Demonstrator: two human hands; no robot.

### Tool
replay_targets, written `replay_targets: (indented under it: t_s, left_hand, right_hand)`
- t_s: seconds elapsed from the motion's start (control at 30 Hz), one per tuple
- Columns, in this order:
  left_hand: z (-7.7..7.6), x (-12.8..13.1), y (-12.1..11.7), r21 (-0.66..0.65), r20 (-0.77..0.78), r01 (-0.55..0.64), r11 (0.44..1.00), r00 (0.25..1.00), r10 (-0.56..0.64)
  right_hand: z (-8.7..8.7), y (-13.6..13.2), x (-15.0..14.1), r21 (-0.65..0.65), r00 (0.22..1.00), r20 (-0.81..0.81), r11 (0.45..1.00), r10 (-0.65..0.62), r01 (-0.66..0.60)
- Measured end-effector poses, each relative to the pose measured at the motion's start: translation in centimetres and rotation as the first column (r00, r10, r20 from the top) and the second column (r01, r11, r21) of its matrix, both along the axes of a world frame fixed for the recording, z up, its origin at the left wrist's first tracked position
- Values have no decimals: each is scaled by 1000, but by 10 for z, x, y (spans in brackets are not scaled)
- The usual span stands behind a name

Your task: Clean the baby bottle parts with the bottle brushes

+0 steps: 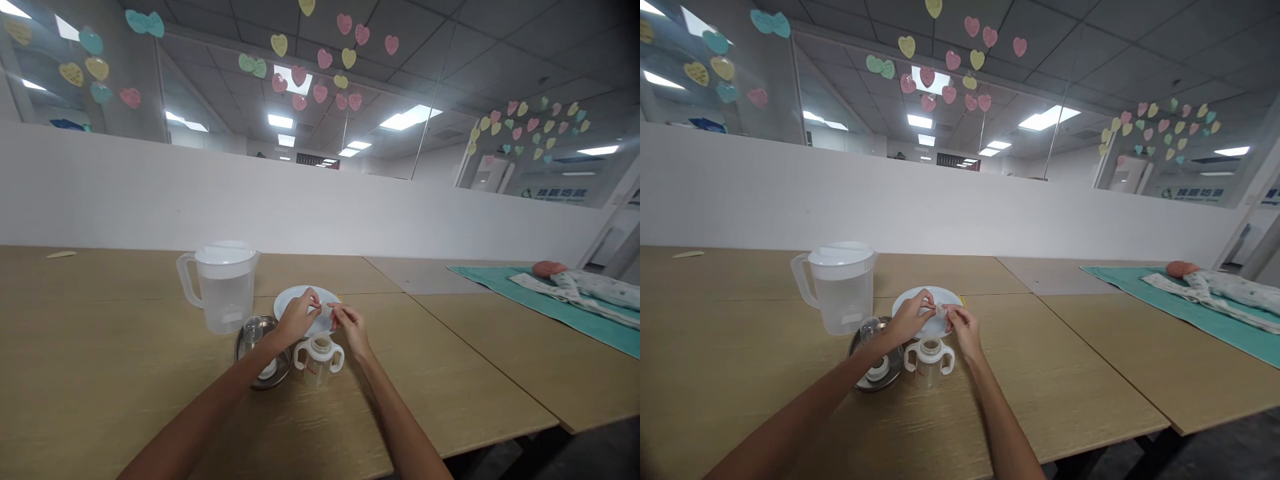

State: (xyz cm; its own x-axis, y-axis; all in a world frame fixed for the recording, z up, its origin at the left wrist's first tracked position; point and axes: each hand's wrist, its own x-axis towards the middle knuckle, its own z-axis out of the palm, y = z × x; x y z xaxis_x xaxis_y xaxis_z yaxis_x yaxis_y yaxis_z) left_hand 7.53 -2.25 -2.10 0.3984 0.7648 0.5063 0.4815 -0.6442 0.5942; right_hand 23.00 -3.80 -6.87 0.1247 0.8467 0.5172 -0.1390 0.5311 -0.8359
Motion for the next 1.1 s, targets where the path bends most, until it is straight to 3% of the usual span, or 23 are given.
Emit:
replay_targets:
  t_s: [0.1,0.17,0.3,0.4,0.47,0.53,0.73,0.9,1.1]
  left_hand:
    - [-1,0,-1,-26,-28,-15,1000,1000,14]
    - [0,0,-2,-19,-51,-13,1000,999,12]
    - [3,3,-9,4,-83,-1,1000,997,1]
    - [5,5,-13,15,-83,11,1000,996,-10]
    - [5,8,-14,20,-80,37,999,996,-35]
    - [5,9,-15,23,-74,74,997,995,-72]
    - [7,10,-15,43,-62,156,987,986,-153]
    - [13,7,-17,38,-104,112,993,989,-108]
    - [18,3,-16,88,-179,76,993,982,-59]
  right_hand:
    - [4,-6,1,27,988,-56,989,-141,142]
    - [4,-9,4,100,956,10,951,-294,291]
    - [-4,-13,6,394,760,225,771,-610,501]
    - [-10,-15,4,576,608,228,609,-760,545]
    - [-13,-16,0,654,562,219,548,-797,522]
    - [-13,-17,-3,696,551,245,540,-798,472]
    - [-10,-15,-6,698,574,330,603,-750,386]
    - [-11,-14,1,658,599,393,668,-698,348]
    - [-13,-19,10,753,594,303,570,-745,330]
